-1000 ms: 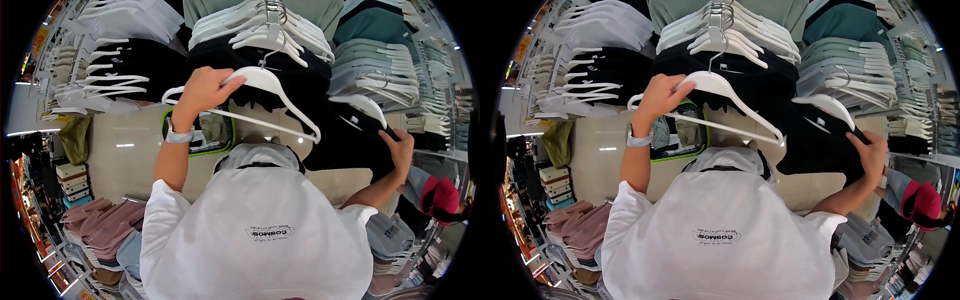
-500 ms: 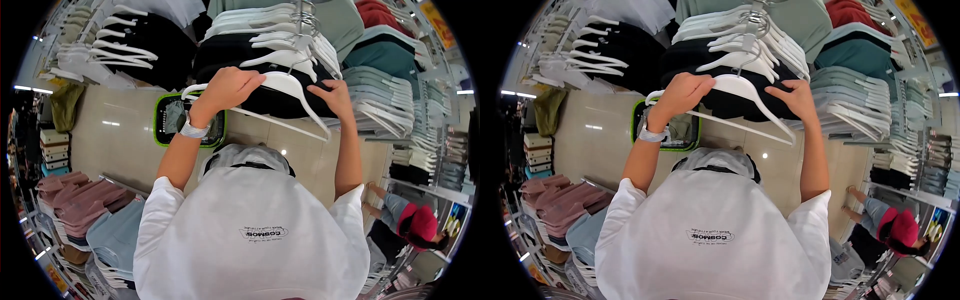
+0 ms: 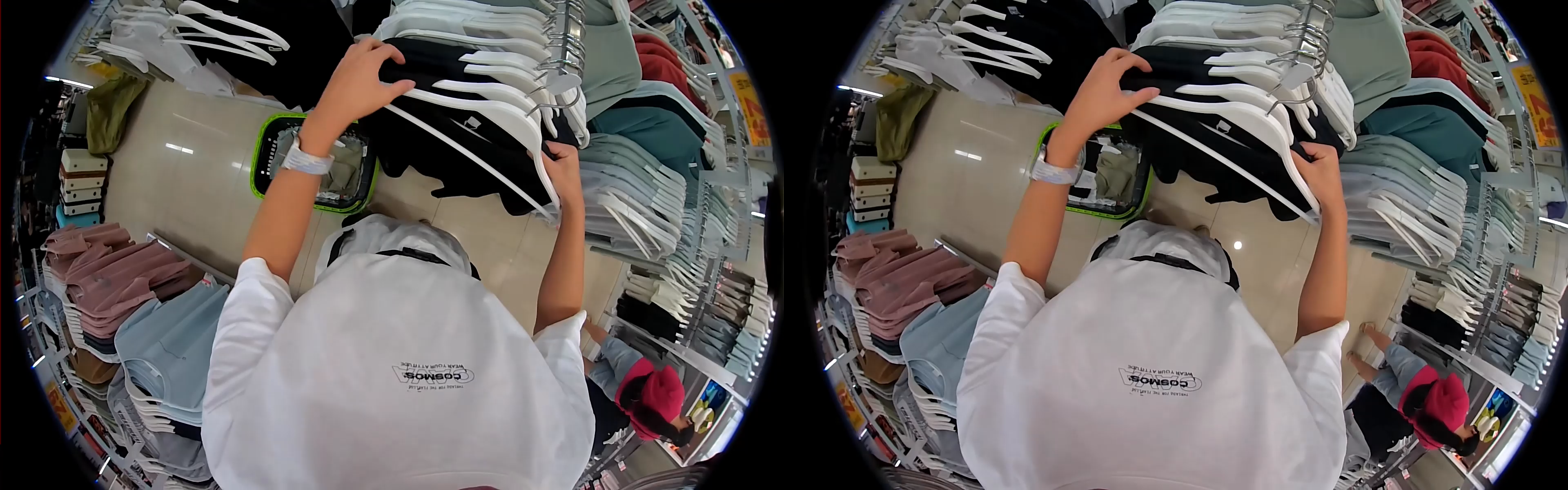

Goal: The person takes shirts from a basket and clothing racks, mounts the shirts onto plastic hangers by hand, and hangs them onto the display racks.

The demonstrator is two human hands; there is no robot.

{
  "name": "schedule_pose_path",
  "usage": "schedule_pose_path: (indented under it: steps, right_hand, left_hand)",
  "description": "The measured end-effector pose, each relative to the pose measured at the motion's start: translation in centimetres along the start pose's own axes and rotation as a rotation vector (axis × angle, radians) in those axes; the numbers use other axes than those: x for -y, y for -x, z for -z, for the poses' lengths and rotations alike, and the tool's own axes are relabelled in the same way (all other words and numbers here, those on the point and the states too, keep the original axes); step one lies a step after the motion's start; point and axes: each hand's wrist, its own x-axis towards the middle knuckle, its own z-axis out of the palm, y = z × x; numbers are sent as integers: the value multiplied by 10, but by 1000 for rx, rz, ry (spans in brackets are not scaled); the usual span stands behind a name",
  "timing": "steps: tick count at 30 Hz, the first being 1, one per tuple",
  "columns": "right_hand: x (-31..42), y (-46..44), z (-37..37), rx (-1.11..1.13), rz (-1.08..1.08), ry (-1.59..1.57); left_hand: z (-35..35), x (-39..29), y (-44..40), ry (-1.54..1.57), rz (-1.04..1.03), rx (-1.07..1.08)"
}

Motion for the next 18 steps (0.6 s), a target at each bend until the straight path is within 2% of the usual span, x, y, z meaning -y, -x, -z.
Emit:
schedule_pose_path:
  steps: [3, 5, 7, 9, 13, 15, 18]
  right_hand:
    - [-2, 1, -1, 5, 5, 21]
    - [-4, 3, 0, -5, -42, -5]
    - [7, 9, 7, 55, -88, 32]
    - [-1, 14, 16, 75, -142, 58]
    - [-53, 33, 36, 40, -229, 108]
    - [-68, 47, 35, -124, -243, -140]
    - [-94, 62, 23, -227, -240, -253]
  left_hand:
    - [8, 22, -5, 59, -85, 130]
    - [13, 30, -5, 16, -7, 296]
    - [17, 37, 0, 106, 21, 330]
    - [25, 44, 4, 175, 212, 531]
    - [7, 92, 35, 272, 277, 477]
    - [-4, 113, 54, 349, 272, 364]
    - [-2, 122, 74, 309, 292, 276]
